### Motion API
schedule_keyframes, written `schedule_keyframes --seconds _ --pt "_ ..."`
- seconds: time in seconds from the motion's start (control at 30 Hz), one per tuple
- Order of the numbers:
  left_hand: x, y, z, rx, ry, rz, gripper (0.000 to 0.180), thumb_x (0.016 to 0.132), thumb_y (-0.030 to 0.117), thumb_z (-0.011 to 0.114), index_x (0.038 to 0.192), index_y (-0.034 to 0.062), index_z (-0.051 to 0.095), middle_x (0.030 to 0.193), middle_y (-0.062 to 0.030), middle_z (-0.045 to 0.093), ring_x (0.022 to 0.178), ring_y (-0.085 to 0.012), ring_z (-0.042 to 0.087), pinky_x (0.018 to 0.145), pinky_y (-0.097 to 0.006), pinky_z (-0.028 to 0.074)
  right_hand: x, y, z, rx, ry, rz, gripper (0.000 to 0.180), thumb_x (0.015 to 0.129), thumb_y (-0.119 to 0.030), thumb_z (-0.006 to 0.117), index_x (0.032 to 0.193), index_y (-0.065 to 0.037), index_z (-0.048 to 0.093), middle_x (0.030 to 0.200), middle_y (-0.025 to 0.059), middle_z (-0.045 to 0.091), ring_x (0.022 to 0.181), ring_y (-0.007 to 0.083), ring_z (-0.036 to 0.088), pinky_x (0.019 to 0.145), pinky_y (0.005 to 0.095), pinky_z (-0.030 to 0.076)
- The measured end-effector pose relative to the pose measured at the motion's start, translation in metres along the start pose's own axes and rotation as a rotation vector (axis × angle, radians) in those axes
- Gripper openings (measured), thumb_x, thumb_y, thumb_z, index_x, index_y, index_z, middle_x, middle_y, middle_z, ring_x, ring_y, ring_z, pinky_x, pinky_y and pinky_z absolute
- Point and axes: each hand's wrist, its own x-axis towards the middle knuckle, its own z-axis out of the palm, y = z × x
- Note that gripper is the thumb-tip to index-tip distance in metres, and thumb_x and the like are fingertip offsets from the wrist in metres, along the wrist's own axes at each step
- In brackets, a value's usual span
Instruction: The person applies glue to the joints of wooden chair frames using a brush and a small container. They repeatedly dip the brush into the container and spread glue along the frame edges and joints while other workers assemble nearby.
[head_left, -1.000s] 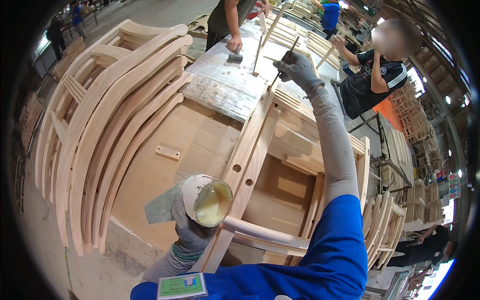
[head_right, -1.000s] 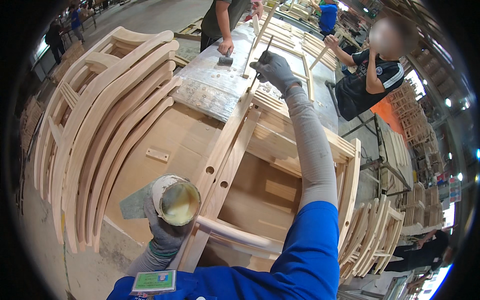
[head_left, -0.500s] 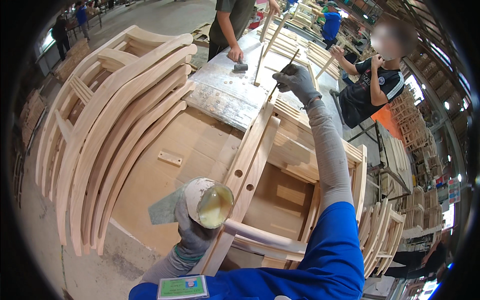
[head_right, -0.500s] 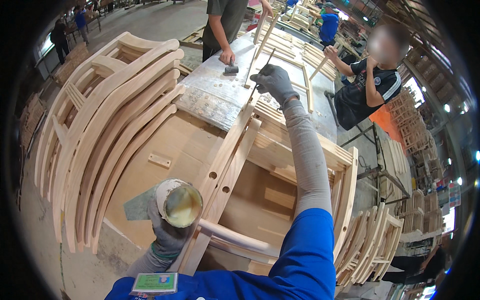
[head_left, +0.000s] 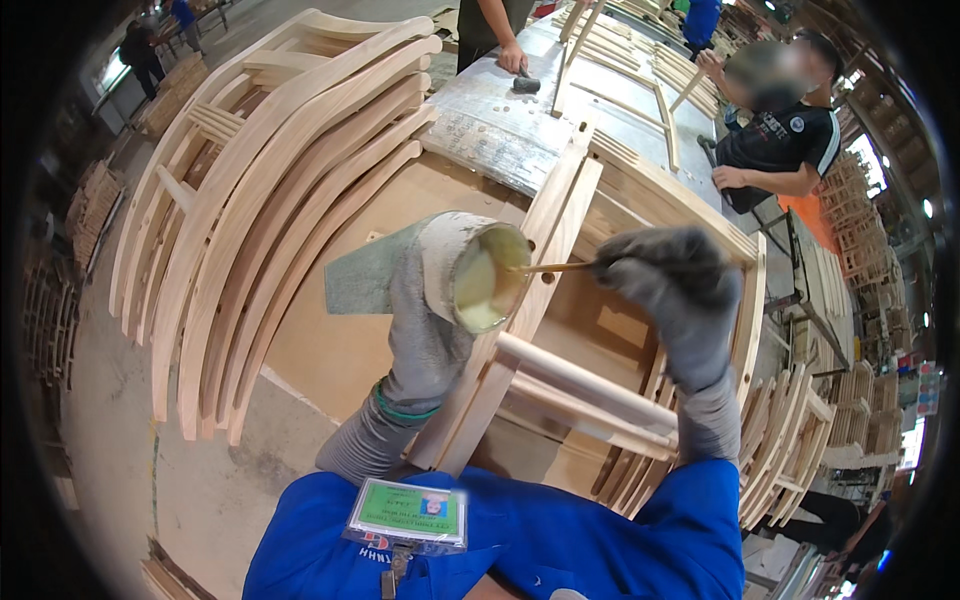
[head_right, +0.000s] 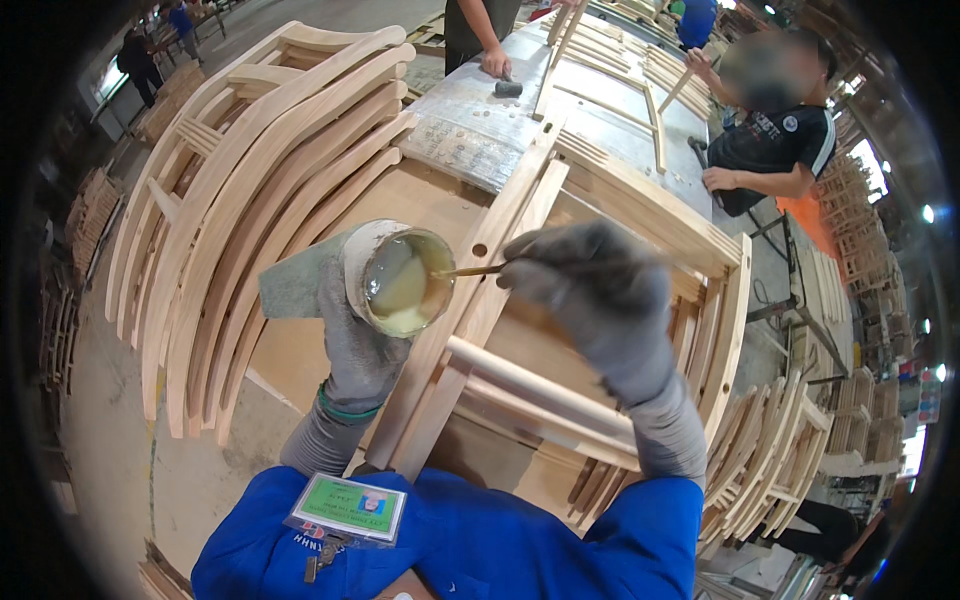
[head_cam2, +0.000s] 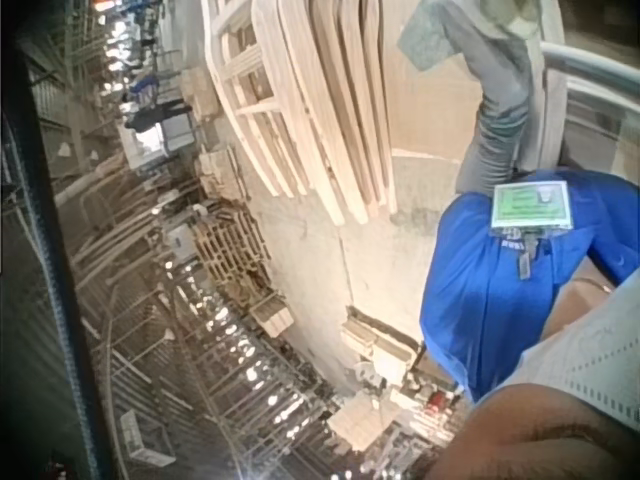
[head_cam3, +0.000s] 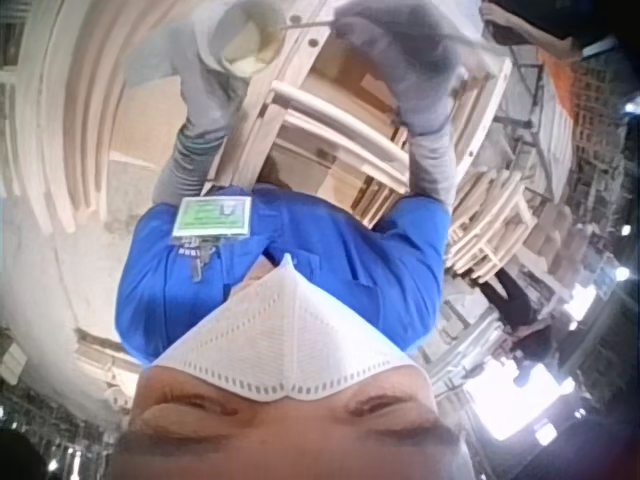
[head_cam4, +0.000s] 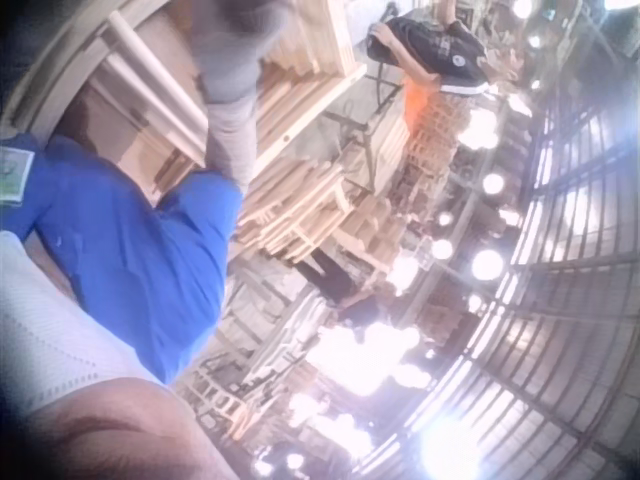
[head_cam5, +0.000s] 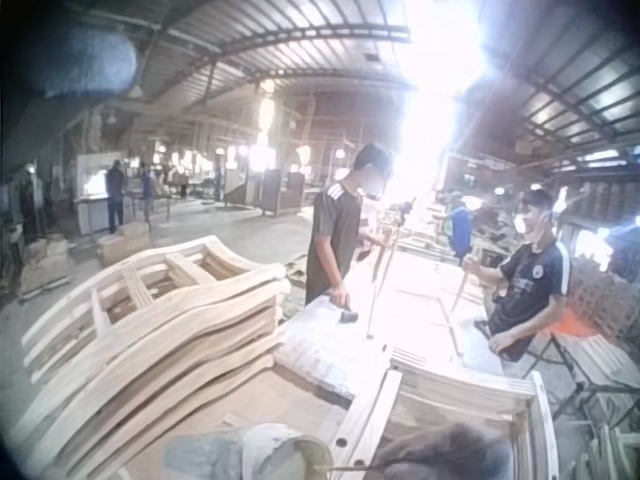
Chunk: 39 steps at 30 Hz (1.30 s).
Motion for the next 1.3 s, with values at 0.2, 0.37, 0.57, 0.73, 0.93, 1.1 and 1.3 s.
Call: schedule_keyframes --seconds 0.2,0.37,0.57,0.73,0.93,1.1,1.3 --pt "-0.020 0.018 0.019 -0.727 -0.181 -0.099 0.050 0.091 0.024 0.051 0.132 0.0032 0.032 0.135 -0.0136 0.037 0.122 -0.0258 0.042 0.102 -0.039 0.035 -0.061 0.000 0.040 -0.351 0.114 -0.155 0.017 0.078 0.006 0.064 0.092 0.002 0.055 0.092 0.0182 0.064 0.081 0.0212 0.064 0.069 0.0296 0.053" --pt "-0.034 0.002 -0.001 0.645 0.052 0.568 0.050 0.094 0.026 0.044 0.136 0.0059 0.026 0.134 -0.0132 0.038 0.120 -0.0263 0.042 0.102 -0.040 0.036 -0.113 -0.008 0.064 -0.334 0.065 -0.211 0.021 0.080 0.007 0.061 0.098 -0.001 0.052 0.099 0.0213 0.062 0.092 0.0279 0.063 0.078 0.0368 0.053" --pt "-0.039 0.004 0.004 0.999 0.209 0.816 0.057 0.090 0.026 0.051 0.136 0.0048 0.024 0.132 -0.0145 0.038 0.119 -0.0268 0.043 0.102 -0.040 0.036 -0.131 -0.016 0.069 -0.006 0.221 -0.226 0.018 0.084 0.005 0.057 0.099 -0.004 0.050 0.098 0.0244 0.062 0.095 0.0342 0.062 0.081 0.0449 0.053" --pt "-0.045 0.014 0.021 -0.152 0.027 0.117 0.062 0.086 0.027 0.056 0.135 0.0025 0.027 0.131 -0.0159 0.040 0.119 -0.0282 0.044 0.101 -0.041 0.036 -0.136 -0.007 0.069 -0.007 0.296 -0.127 0.016 0.083 -0.002 0.059 0.094 -0.005 0.047 0.096 0.0240 0.059 0.093 0.0338 0.062 0.074 0.0459 0.056" --pt "-0.039 0.002 0.025 -0.290 -0.033 -0.060 0.067 0.082 0.028 0.062 0.134 -0.0003 0.030 0.130 -0.0176 0.042 0.118 -0.0299 0.045 0.101 -0.041 0.035 -0.137 -0.018 0.062 0.204 0.431 -0.030 0.016 0.083 0.005 0.056 0.094 0.000 0.045 0.098 0.0254 0.059 0.090 0.0336 0.063 0.077 0.0449 0.055" --pt "-0.038 -0.025 -0.002 1.275 0.095 0.627 0.072 0.079 0.029 0.067 0.133 -0.0026 0.032 0.129 -0.0190 0.044 0.118 -0.0314 0.046 0.101 -0.042 0.035 -0.091 -0.048 -0.003 0.019 0.522 0.278 0.012 0.083 0.001 0.054 0.092 0.008 0.049 0.095 0.0191 0.062 0.085 0.0252 0.065 0.078 0.0359 0.056" --pt "-0.023 -0.011 -0.012 0.459 0.197 0.124 0.054 0.088 0.035 0.054 0.133 0.0097 0.037 0.132 -0.0105 0.043 0.121 -0.0267 0.043 0.102 -0.046 0.035 -0.036 -0.089 -0.209 -0.630 0.569 0.149 0.022 0.086 -0.019 0.061 0.093 0.002 0.060 0.082 0.0054 0.062 0.073 0.0121 0.059 0.071 0.0246 0.049"
